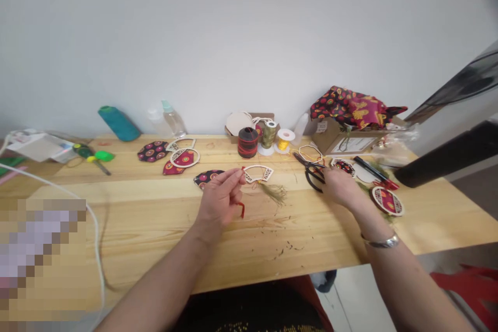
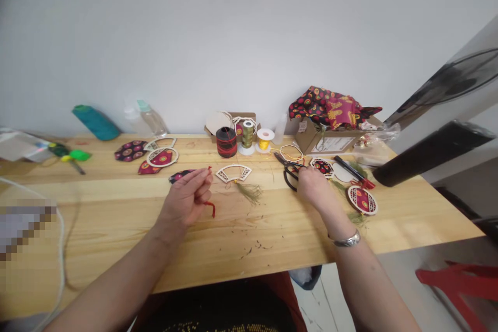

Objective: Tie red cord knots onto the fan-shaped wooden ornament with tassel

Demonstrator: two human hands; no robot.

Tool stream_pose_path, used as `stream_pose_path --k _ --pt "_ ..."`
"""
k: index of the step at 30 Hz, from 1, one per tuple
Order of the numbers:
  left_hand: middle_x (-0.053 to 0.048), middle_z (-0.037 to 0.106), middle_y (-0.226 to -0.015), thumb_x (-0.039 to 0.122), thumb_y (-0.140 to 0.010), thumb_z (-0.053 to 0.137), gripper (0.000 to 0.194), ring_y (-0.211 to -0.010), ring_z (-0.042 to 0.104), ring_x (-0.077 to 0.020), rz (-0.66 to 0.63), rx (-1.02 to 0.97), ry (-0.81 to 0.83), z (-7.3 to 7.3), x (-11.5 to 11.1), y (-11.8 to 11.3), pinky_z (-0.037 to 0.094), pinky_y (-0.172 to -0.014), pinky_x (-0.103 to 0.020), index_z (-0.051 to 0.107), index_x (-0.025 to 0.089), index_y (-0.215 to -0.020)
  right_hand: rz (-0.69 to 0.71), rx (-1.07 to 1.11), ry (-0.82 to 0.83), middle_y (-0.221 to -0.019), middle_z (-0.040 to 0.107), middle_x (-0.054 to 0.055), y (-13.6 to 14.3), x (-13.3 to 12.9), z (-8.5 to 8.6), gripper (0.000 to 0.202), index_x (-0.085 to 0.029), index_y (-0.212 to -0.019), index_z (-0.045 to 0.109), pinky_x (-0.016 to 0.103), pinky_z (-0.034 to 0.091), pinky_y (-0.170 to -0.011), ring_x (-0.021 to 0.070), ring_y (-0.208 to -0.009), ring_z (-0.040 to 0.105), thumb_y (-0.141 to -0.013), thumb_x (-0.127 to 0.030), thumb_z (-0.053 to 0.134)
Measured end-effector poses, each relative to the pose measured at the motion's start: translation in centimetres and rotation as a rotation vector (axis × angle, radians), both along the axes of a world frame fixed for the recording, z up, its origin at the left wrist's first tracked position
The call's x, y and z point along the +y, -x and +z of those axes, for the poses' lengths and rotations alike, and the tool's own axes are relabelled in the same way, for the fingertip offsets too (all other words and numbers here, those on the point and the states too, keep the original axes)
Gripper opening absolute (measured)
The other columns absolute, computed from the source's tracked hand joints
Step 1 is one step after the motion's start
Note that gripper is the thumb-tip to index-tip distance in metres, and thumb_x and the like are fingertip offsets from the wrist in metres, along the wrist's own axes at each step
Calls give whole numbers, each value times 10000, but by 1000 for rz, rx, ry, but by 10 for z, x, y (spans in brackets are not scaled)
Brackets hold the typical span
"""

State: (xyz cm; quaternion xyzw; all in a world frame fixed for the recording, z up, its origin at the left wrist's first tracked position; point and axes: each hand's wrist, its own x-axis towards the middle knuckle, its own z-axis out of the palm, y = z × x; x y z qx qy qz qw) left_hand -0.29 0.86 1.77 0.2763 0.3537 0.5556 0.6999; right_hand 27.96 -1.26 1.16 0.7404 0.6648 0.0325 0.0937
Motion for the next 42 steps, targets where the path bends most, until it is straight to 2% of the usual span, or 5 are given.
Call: stream_pose_path --k 8,15,23,28,42 --pt "19 581 -569 187 -626 763 121 -381 282 15 -24 -17 -65 10 -10 1 220 -353 -119 697 110 -692 -68 30 80 -930 682 196 -6 -14 9 247 -95 -912 645 300 439 -703 279 -890 652 -733 -198 511" --pt "-1 601 -590 175 -676 724 76 -397 304 5 18 12 -143 27 -25 5 244 -367 -120 717 137 -742 -183 59 75 -754 679 189 6 -27 20 379 -125 -763 640 316 411 -605 300 -777 664 -838 -431 429" --pt "8 590 -594 163 -741 685 40 -423 328 -7 43 60 -226 37 -39 7 278 -384 -113 721 165 -758 240 728 -109 -759 612 18 41 -44 22 119 -184 -880 548 237 424 -607 149 -672 566 -784 -250 525" --pt "8 585 -565 152 -714 703 70 -441 370 -22 67 85 -238 44 -47 9 299 -389 -111 731 181 -771 416 512 -236 -978 608 107 67 -47 32 442 -144 -1017 536 347 450 -765 254 -912 565 -704 -432 659" --pt "0 617 -565 172 -673 749 92 -473 442 -44 104 105 -261 51 -58 13 318 -389 -121 748 209 -757 678 260 -245 -892 585 106 96 -46 33 319 -125 -905 563 332 399 -694 223 -806 510 -733 -389 611"
